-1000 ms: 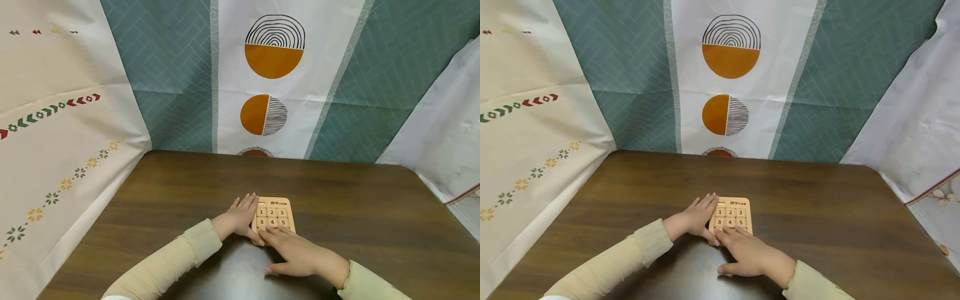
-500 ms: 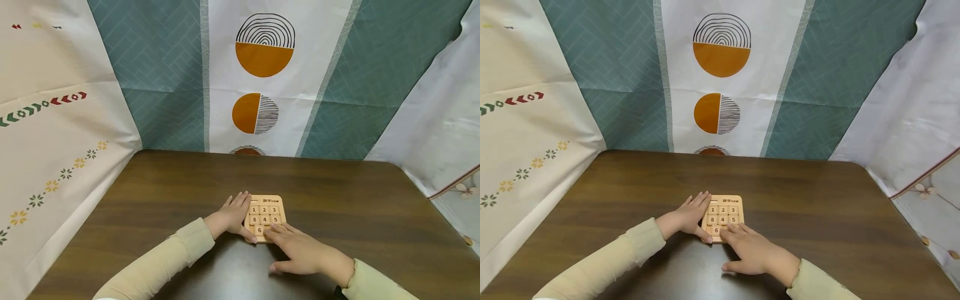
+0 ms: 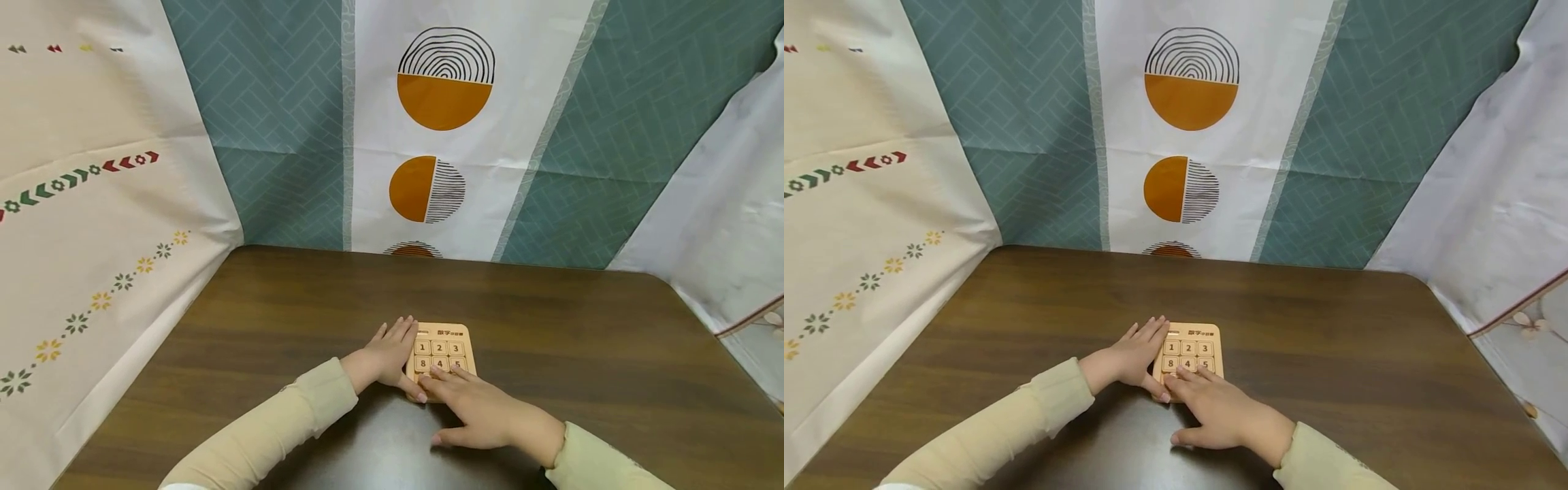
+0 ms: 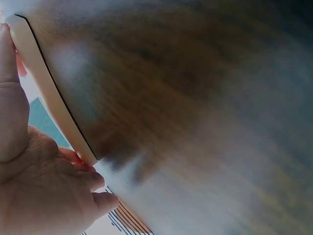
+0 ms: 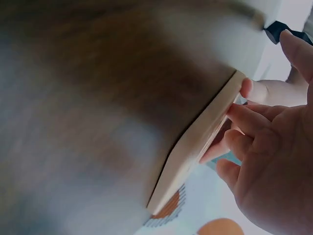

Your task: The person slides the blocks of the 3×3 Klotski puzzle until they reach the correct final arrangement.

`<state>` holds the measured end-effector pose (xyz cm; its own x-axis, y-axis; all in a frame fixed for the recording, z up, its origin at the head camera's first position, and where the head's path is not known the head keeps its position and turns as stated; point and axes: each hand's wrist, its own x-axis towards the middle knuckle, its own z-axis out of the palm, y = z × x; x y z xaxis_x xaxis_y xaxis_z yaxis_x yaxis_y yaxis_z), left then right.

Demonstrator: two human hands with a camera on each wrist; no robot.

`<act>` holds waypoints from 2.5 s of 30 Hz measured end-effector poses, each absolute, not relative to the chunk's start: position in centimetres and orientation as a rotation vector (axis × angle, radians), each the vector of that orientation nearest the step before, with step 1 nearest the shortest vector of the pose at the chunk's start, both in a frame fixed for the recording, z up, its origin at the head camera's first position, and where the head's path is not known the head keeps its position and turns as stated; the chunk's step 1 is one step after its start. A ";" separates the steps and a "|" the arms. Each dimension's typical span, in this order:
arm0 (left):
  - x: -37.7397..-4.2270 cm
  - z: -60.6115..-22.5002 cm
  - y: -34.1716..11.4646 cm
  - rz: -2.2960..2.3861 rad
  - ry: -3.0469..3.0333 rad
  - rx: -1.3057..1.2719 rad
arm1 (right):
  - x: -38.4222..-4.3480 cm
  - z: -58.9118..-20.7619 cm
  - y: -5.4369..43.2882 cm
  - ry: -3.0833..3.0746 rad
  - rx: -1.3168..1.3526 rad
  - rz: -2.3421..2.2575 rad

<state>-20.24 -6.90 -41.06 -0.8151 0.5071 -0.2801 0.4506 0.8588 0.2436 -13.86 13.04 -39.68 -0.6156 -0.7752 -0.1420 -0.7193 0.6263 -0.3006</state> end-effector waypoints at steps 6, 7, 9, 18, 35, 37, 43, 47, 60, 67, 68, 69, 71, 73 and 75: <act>-20.4 -41.0 -6.9 0.224 2.699 0.716 | -13.7 -39.4 14.3 2.628 -1.176 -0.277; -20.4 -40.9 -7.0 0.222 2.699 0.716 | -13.7 -39.3 14.4 2.620 -1.158 -0.295; -20.4 -40.9 -7.0 0.210 2.699 0.710 | -13.9 -39.2 14.4 2.609 -1.145 -0.339; -20.1 -41.4 -6.5 0.213 2.680 0.721 | -15.6 -39.9 12.4 2.578 -1.042 -0.408; -20.4 -41.5 -6.8 0.222 2.699 0.701 | -13.4 -39.2 12.8 2.494 -0.878 -0.601; -20.3 -41.6 -6.8 0.226 2.687 0.696 | -13.6 -39.3 13.2 2.535 -0.848 -0.614; -20.4 -41.4 -6.7 0.221 2.677 0.693 | -14.0 -39.6 13.7 2.555 -0.777 -0.623; -20.5 -41.1 -6.6 0.209 2.688 0.700 | -14.2 -39.4 13.3 2.536 -0.769 -0.661; -20.5 -41.2 -6.6 0.204 2.696 0.711 | -14.8 -39.3 11.1 2.484 -0.841 -0.668; -20.3 -41.3 -6.4 0.224 2.682 0.701 | -14.3 -39.4 12.4 2.528 -0.834 -0.675; -20.3 -41.3 -6.4 0.227 2.681 0.703 | -14.1 -39.3 12.9 2.549 -0.819 -0.683; -20.3 -41.3 -6.4 0.228 2.681 0.703 | -13.9 -39.3 13.4 2.576 -0.800 -0.683; -20.3 -41.3 -6.4 0.218 2.689 0.705 | -13.7 -39.1 14.2 2.619 -0.751 -0.694; -20.4 -41.3 -6.5 0.208 2.693 0.704 | -13.5 -39.0 14.9 2.631 -0.697 -0.698; -20.5 -41.3 -6.6 0.203 2.694 0.702 | -13.4 -39.0 15.3 2.623 -0.664 -0.696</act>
<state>-20.50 -6.63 -41.29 -0.8166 0.4956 -0.2958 0.4457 0.8671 0.2224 -13.43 15.34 -38.98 -0.8307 -0.5175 -0.2051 -0.3478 0.7702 -0.5346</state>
